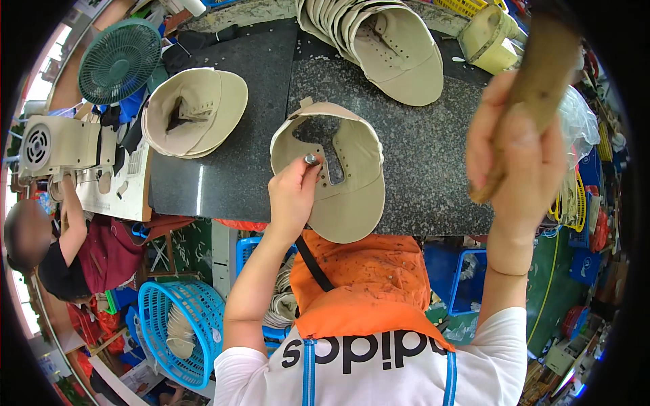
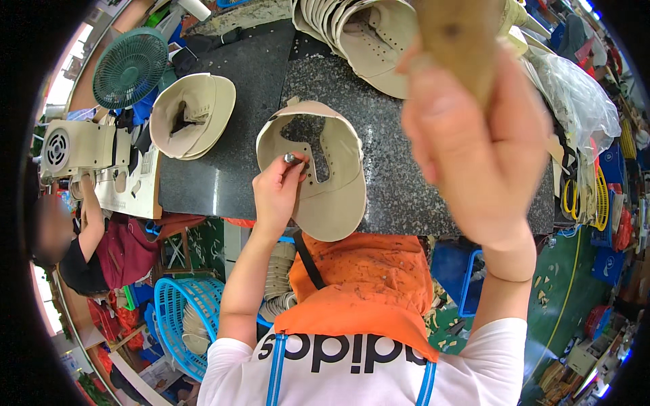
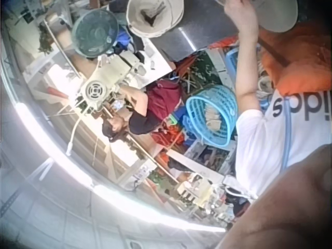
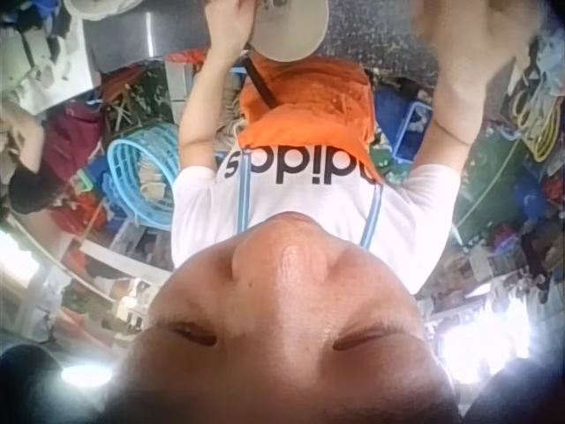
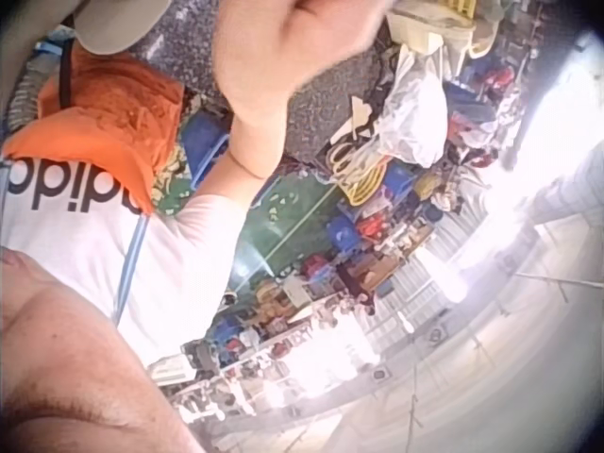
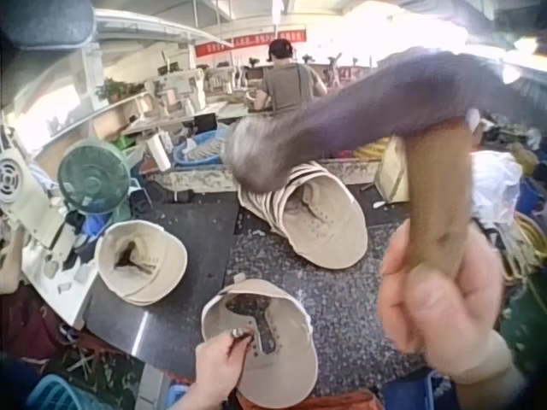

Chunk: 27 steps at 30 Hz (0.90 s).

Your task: Attaching components or punching holes in a shoe upper using a punch tool and hammer.

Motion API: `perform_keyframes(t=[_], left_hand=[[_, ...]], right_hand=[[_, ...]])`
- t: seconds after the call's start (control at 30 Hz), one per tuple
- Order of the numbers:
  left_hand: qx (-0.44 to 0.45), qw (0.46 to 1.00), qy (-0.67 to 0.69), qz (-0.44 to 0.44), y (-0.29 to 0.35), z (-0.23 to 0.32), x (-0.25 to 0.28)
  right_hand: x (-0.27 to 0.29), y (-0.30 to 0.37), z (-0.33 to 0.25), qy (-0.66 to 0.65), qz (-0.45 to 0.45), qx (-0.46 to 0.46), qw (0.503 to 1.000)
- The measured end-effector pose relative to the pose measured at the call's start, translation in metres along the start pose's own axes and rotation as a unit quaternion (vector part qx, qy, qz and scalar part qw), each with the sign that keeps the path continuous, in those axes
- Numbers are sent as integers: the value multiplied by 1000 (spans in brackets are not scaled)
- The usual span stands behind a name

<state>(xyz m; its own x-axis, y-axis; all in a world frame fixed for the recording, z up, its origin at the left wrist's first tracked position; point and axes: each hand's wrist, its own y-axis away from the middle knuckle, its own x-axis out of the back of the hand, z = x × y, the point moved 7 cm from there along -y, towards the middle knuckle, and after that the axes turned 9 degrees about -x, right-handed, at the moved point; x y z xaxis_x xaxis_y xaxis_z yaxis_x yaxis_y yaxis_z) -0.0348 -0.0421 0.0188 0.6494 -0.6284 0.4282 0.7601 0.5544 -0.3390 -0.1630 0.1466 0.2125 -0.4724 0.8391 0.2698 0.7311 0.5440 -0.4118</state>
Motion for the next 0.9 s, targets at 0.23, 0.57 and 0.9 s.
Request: perform_keyframes(t=[0.23,0.57,0.9], left_hand=[[47,999,20,19,-5,-11,-2],[133,984,116,20,-10,-8,-4],[138,959,240,64,-24,-30,-4]], right_hand=[[-57,22,58,383,-342,-38,857],[-13,-8,-2,67,-35,-47,996],[-33,7,39,280,-232,-47,930]])
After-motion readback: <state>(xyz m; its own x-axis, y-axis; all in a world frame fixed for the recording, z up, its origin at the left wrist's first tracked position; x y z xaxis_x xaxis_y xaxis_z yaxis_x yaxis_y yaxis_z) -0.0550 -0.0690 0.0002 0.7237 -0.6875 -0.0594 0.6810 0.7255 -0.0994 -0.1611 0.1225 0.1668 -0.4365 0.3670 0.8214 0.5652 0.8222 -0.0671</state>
